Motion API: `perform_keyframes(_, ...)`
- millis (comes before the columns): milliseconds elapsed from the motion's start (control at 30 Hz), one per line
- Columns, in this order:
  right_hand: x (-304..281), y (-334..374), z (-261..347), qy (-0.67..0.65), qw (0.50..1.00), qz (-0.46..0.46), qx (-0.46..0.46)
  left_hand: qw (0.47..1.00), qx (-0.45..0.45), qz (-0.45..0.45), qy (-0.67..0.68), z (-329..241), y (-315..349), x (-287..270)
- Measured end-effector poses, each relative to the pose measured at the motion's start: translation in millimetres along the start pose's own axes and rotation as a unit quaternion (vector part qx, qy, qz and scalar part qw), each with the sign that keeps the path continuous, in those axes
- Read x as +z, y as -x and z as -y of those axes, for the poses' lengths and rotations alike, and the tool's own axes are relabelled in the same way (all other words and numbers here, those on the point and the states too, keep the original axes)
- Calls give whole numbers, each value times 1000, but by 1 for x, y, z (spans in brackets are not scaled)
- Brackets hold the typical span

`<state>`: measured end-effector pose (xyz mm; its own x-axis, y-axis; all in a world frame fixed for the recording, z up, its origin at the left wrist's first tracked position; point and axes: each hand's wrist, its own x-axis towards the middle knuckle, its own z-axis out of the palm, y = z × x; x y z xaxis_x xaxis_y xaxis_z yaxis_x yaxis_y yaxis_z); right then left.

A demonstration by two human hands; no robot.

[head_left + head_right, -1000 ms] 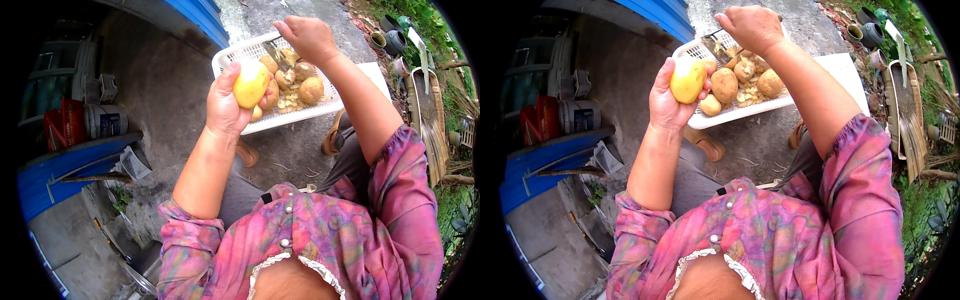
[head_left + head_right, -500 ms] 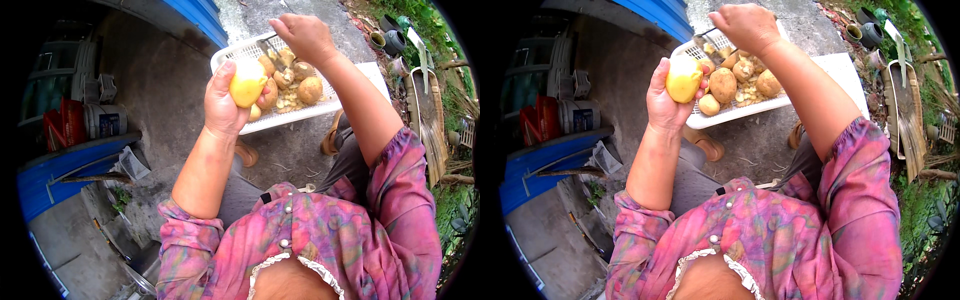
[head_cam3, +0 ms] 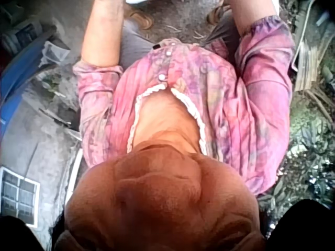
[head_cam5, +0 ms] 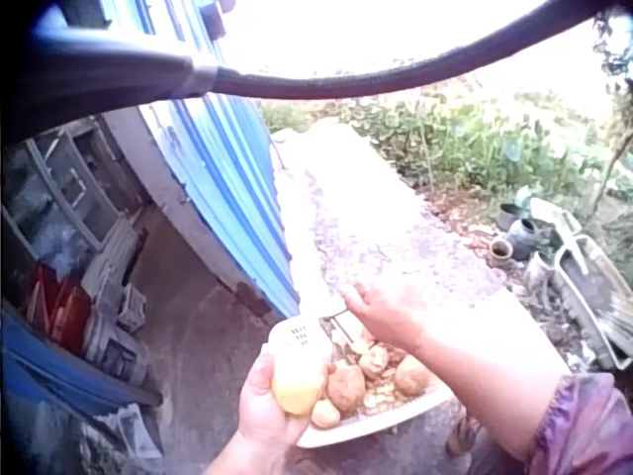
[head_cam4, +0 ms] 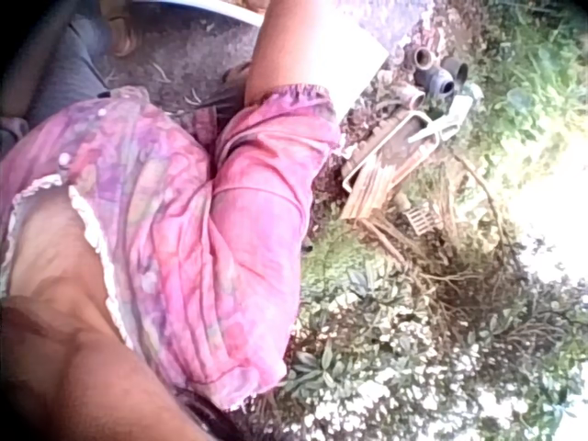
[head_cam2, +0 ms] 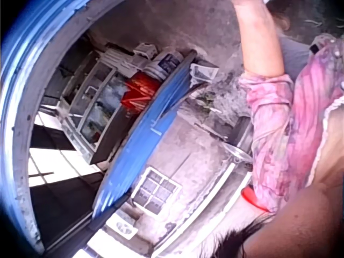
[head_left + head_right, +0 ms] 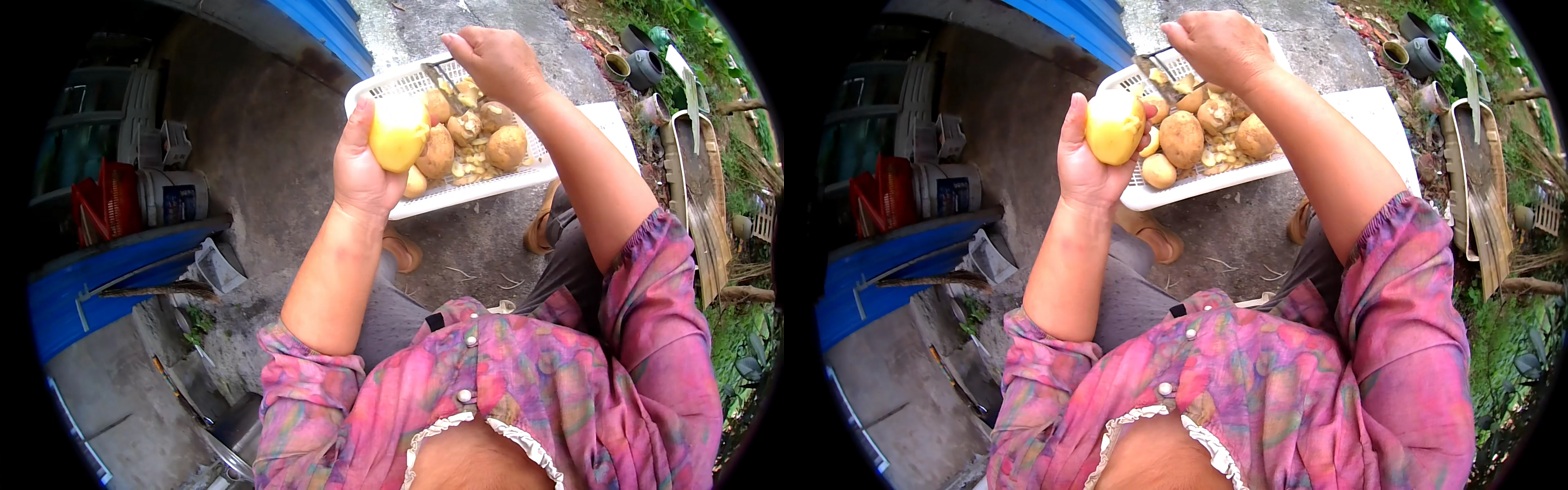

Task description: The person moves a basket of potatoes to an outdoor workspace and uses a peeler to remove the skin from several potatoes one by one. The peeled potatoes are placed back into the basket.

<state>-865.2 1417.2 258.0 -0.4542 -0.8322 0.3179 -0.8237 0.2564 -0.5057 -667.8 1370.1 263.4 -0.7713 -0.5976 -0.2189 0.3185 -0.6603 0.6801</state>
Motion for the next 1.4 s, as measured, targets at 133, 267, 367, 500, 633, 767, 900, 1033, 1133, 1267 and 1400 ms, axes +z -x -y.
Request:
perform_keyframes(133, -4, 13, 33, 23, 993, -27, -109, 994, 10, -105, 4, 9, -6, 12)
perform_keyframes(267, 6, 19, 32, 91, 971, -82, -205, 995, -10, -91, -38, 10, -4, 9)
perform_keyframes(367, 8, 6, 11, 98, 987, -40, -124, 998, -17, -39, -40, 7, -4, -1)
perform_keyframes(500, 1, 2, 3, 17, 999, -19, -33, 998, -12, -36, -45, 1, 0, 3)
perform_keyframes(633, 1, 13, 32, -28, 993, -30, -111, 995, 51, -59, -67, 5, -3, 10)
perform_keyframes(767, -3, 5, 14, -10, 999, 24, -31, 986, 92, 22, -135, 5, -1, 7)
perform_keyframes(900, -5, 0, 7, -43, 998, 37, 13, 986, 109, 17, -122, 2, 1, 9)
perform_keyframes(1033, -18, 10, 40, -93, 993, 52, -44, 983, 123, 6, -133, 1, 0, 9)
perform_keyframes(1133, -7, 8, 28, -49, 997, 55, -39, 980, 118, 53, -154, 2, -1, 5)
perform_keyframes(1267, 3, -1, -6, -23, 999, 27, 7, 991, 71, 59, -93, 0, 4, 9)
perform_keyframes(1400, -4, 4, 16, -69, 997, 3, -39, 998, 41, -33, -28, 2, -2, 2)
